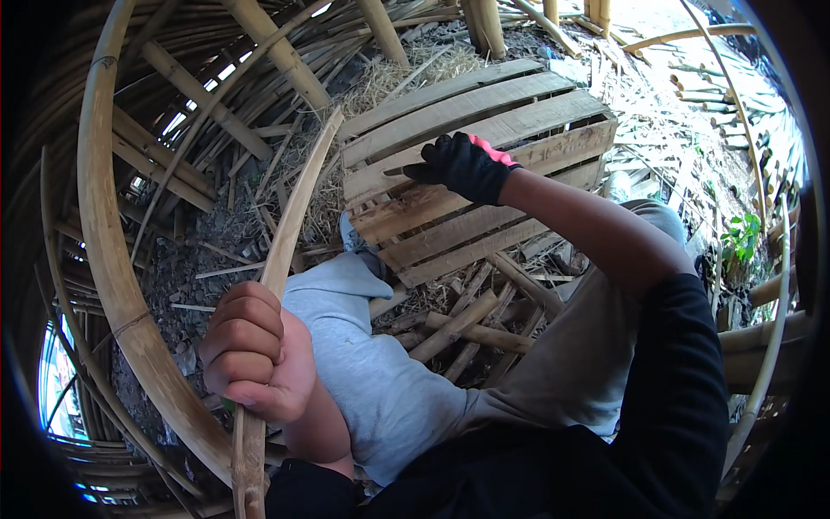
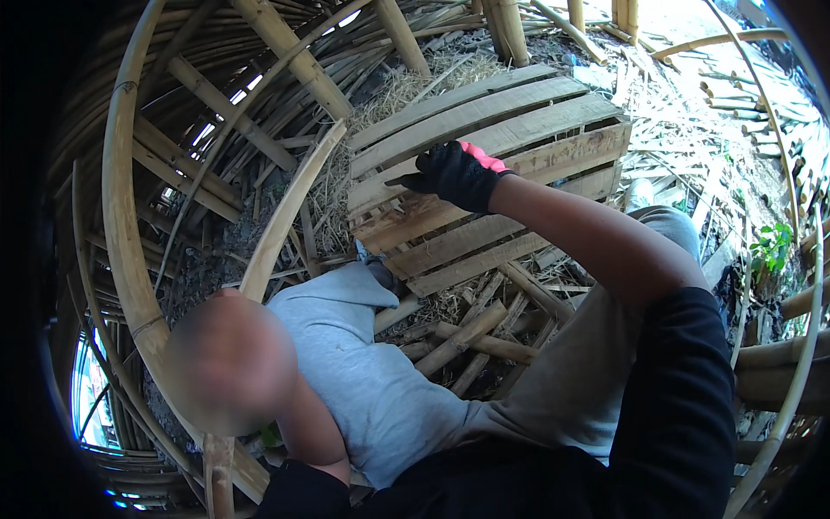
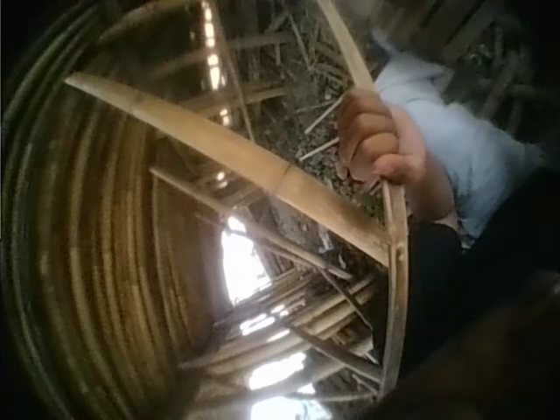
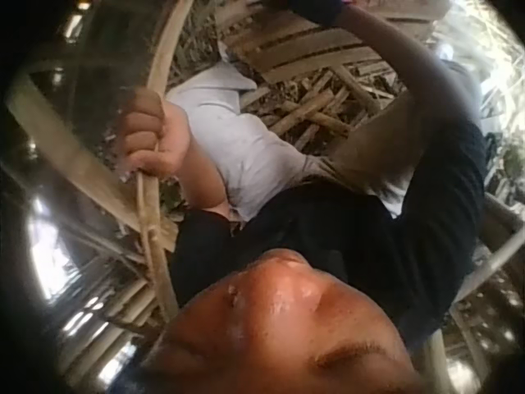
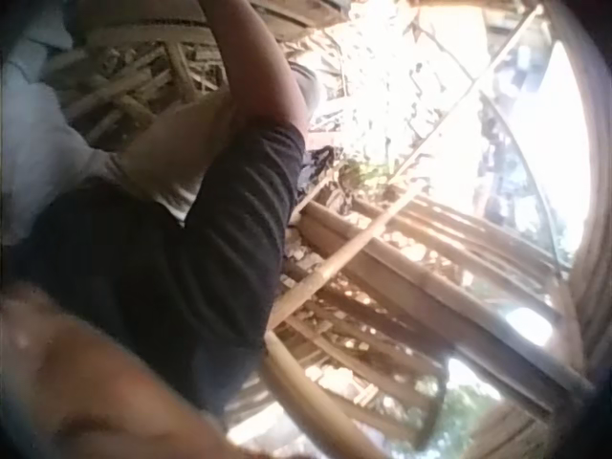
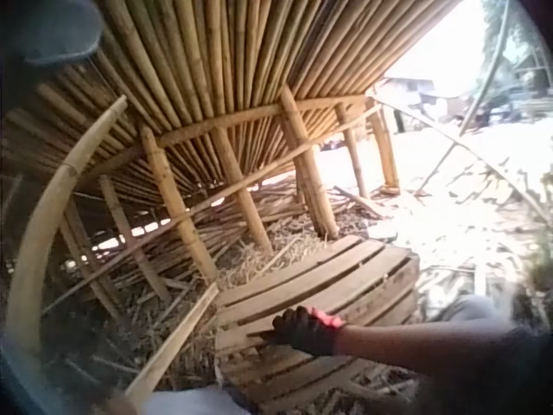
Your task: The person sits and uses a knife to shave and smooth a long bamboo strip, repeatedly drawing the blade along its length to remove thin shavings. The person rotates the strip and adjusts grip to work different sides.
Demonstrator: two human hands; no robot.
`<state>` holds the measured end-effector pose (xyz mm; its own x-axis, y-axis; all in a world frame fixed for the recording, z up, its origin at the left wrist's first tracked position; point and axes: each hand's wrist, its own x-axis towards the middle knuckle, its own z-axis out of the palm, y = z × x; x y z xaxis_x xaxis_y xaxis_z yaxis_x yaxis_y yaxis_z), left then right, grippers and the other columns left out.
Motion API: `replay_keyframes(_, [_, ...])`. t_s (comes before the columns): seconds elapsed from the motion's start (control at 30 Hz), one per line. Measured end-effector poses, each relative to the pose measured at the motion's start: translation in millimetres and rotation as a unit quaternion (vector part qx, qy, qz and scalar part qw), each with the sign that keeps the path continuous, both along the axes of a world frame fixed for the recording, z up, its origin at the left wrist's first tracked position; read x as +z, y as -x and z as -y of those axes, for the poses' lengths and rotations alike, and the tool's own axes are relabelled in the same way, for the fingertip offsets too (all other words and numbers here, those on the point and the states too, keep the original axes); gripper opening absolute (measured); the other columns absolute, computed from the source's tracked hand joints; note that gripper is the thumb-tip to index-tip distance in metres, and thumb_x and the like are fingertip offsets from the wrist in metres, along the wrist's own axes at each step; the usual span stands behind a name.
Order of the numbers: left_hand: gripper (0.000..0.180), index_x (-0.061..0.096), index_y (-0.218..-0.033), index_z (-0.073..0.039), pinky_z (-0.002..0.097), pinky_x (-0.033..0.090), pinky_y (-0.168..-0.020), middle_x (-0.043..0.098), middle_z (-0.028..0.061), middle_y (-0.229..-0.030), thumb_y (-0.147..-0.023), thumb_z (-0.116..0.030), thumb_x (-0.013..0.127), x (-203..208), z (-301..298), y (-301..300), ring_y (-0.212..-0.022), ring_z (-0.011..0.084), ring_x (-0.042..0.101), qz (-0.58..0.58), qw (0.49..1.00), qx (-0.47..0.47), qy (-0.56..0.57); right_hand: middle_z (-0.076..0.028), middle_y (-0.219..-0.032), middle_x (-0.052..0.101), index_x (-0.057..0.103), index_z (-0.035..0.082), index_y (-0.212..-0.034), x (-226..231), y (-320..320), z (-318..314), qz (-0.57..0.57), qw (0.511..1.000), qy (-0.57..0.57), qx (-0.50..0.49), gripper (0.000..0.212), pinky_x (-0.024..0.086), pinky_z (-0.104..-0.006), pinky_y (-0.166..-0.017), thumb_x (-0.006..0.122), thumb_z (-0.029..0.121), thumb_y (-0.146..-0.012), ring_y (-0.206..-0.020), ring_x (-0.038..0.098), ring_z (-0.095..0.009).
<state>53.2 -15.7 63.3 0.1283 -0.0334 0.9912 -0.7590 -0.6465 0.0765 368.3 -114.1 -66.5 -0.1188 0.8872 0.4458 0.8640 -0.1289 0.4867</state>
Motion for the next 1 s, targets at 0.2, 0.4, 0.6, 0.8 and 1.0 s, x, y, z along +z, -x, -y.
replay_keyframes(0.2, [0.052, 0.032, -0.058, -0.012, 0.0263, 0.025, -0.044, 0.029, -0.0028, -0.049, -0.103, -0.036, 0.044, -1.3, -3.0, 1.2, -0.040, 0.0103, 0.028, -0.013, 1.000, -0.013, 0.015, -0.007, -0.106, 0.062, 0.054, 0.025, -0.139, 19.7, 9.9, 5.8, -0.054, 0.985, 0.143, -0.082, 0.044, 0.052, -0.0393, -0.071, 0.046, 0.015, -0.097, -0.093, 0.066, -0.027])
replay_keyframes(0.4, [0.051, 0.031, -0.058, -0.013, 0.0266, 0.024, -0.044, 0.029, -0.0027, -0.049, -0.103, -0.034, 0.044, -2.4, -7.6, 2.5, -0.040, 0.0097, 0.028, -0.006, 0.998, -0.035, 0.049, -0.013, -0.107, 0.068, 0.044, 0.026, -0.147, 41.4, -31.4, 16.8, -0.137, 0.942, 0.196, -0.237, 0.054, 0.055, -0.0420, -0.075, 0.048, 0.011, -0.095, -0.095, 0.070, -0.029])
replay_keyframes(0.6, [0.050, 0.031, -0.058, -0.013, 0.0271, 0.023, -0.045, 0.029, -0.0026, -0.050, -0.103, -0.033, 0.043, -4.1, -7.0, 3.7, -0.041, 0.0095, 0.028, -0.013, 0.995, -0.062, 0.082, -0.016, -0.100, 0.070, 0.045, 0.022, -0.144, 35.5, -30.6, 5.6, -0.315, 0.930, 0.068, -0.178, 0.046, 0.054, -0.0433, -0.079, 0.047, 0.019, -0.099, -0.093, 0.069, -0.033])
replay_keyframes(0.8, [0.049, 0.031, -0.059, -0.014, 0.0272, 0.023, -0.047, 0.030, -0.0024, -0.051, -0.103, -0.032, 0.043, -5.4, -7.2, 3.9, -0.042, 0.0099, 0.028, -0.017, 0.993, -0.075, 0.091, -0.010, -0.110, 0.071, 0.049, 0.025, -0.144, 24.9, 4.3, -18.2, -0.363, 0.928, 0.014, -0.081, 0.043, 0.053, -0.0396, -0.087, 0.050, 0.031, -0.100, -0.099, 0.068, -0.029])
replay_keyframes(1.0, [0.048, 0.031, -0.060, -0.014, 0.0276, 0.023, -0.048, 0.030, -0.0020, -0.052, -0.104, -0.032, 0.042, -5.5, -12.2, 7.6, -0.043, 0.0101, 0.027, -0.017, 0.994, -0.073, 0.083, -0.011, -0.115, 0.069, 0.060, 0.020, -0.131, 31.1, -11.9, -19.1, -0.298, 0.942, 0.109, -0.111, 0.037, 0.053, -0.0432, -0.087, 0.047, 0.036, -0.100, -0.106, 0.067, -0.030])
